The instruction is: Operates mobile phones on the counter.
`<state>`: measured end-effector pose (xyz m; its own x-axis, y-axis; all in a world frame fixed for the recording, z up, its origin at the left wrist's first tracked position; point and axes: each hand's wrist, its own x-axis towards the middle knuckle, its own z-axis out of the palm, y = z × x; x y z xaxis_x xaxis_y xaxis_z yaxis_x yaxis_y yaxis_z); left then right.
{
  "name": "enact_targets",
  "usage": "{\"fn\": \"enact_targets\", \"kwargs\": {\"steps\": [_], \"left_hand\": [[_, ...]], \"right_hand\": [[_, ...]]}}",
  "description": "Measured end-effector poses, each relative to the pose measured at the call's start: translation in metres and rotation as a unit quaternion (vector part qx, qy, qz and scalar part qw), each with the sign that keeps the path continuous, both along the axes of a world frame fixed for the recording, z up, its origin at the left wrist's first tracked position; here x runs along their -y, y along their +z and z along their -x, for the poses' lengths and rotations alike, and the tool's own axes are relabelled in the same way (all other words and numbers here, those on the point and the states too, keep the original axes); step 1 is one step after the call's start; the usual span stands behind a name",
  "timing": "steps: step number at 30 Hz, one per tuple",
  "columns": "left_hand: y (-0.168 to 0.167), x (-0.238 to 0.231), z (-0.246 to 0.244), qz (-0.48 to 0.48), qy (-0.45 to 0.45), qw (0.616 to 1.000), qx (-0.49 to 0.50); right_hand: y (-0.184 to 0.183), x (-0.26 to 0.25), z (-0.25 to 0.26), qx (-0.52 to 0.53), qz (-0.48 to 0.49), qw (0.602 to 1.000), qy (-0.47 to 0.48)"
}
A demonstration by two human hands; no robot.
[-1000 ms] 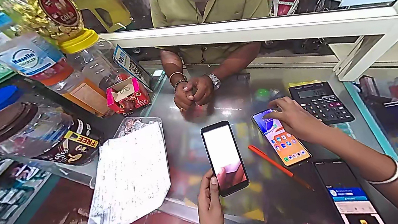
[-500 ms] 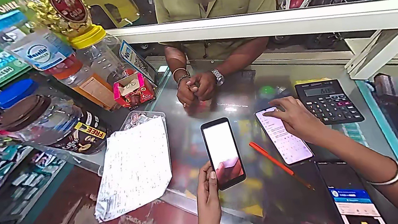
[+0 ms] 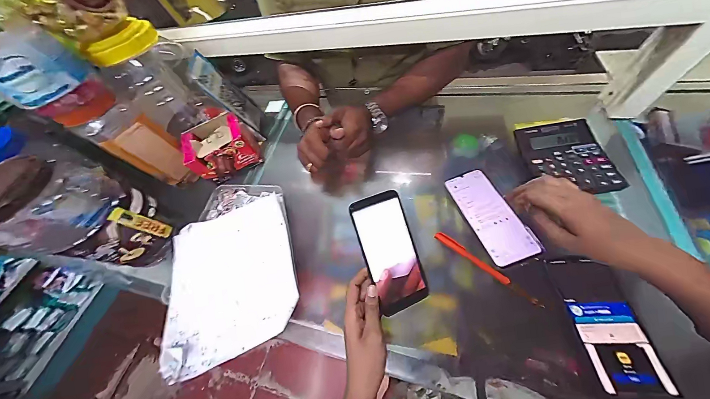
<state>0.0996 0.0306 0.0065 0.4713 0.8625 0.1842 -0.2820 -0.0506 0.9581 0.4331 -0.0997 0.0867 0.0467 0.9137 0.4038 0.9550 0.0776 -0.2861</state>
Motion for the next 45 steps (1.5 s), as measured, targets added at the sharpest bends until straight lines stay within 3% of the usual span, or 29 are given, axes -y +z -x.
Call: {"fn": "enact_targets", "kwargs": {"steps": [7,15,33,45], "left_hand": [[-0.005,-0.001,-0.001,-0.013,0.024,1.0,-0.014],[-0.005,0.0,0.0,-0.014,0.031,0.999,-0.012],[-0.004,0.002,0.0,-0.009,0.03,0.999,-0.008],[-0.005,0.001,0.0,-0.014,0.03,0.999,-0.007]], "right_hand": [[-0.013,0.05,0.007,0.008,-0.039,0.999,-0.017],[-0.024,0.038,0.015,0.072,-0.036,0.996,0.028],[-0.021,0.035,0.021,0.115,-0.024,0.992,-0.042],[-0.023,0.037,0.019,0.117,-0.005,0.992,-0.039]]}}
